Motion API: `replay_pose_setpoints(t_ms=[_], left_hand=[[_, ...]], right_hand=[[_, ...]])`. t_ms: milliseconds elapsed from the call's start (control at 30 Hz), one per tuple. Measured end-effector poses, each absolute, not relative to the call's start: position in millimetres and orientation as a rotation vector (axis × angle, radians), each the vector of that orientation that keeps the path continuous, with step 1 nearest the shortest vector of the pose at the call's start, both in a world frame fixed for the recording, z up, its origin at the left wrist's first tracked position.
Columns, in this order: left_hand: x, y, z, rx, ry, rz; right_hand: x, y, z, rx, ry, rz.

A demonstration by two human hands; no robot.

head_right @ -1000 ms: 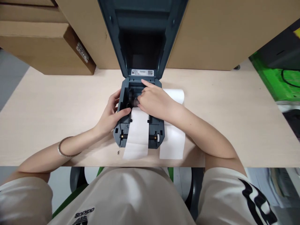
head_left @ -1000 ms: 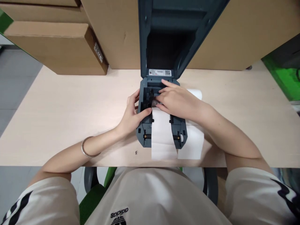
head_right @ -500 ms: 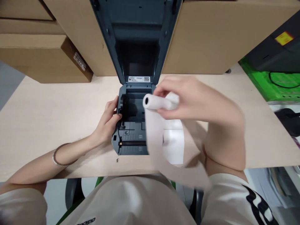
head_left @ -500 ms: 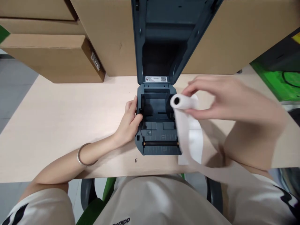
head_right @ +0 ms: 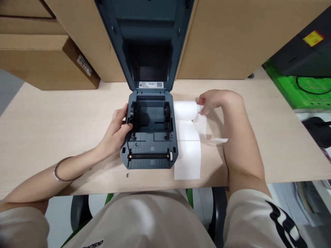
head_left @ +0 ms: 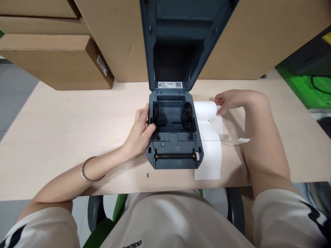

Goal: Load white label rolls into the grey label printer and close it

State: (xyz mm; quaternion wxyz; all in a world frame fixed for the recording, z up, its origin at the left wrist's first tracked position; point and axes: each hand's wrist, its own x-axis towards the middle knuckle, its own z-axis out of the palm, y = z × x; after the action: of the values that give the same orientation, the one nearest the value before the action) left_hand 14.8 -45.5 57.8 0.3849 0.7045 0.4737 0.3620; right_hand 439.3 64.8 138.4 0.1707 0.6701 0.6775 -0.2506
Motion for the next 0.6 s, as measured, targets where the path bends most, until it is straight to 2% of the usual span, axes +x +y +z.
replay_pose_setpoints(t_ms=[100,233,400,500,600], left_hand=[[15.6,-47.2,57.9,1.805,1.226,0.953],[14.5,-47.2,57.3,1.806,1.228,0.972],[13.5,-45.8,55.5,1.8,1.205,0.985],[14.3,-46.1,54.3,1.83,1.227,0.982],[14.6,-46.6,53.0,1.84,1.216,0.981]], right_hand=[[434.5,57.9,149.7,1.919,1.872,-0.735],[429.5,37.6,172.3,1.883,2.074,-0.73],[387.2,33.7,158.0,1.553,2.321,-0.952],[365.7,38.2,147.2,1.642,2.236,-0.847],[369.8,31.1,160.0,1.657,2.25,-0.751]])
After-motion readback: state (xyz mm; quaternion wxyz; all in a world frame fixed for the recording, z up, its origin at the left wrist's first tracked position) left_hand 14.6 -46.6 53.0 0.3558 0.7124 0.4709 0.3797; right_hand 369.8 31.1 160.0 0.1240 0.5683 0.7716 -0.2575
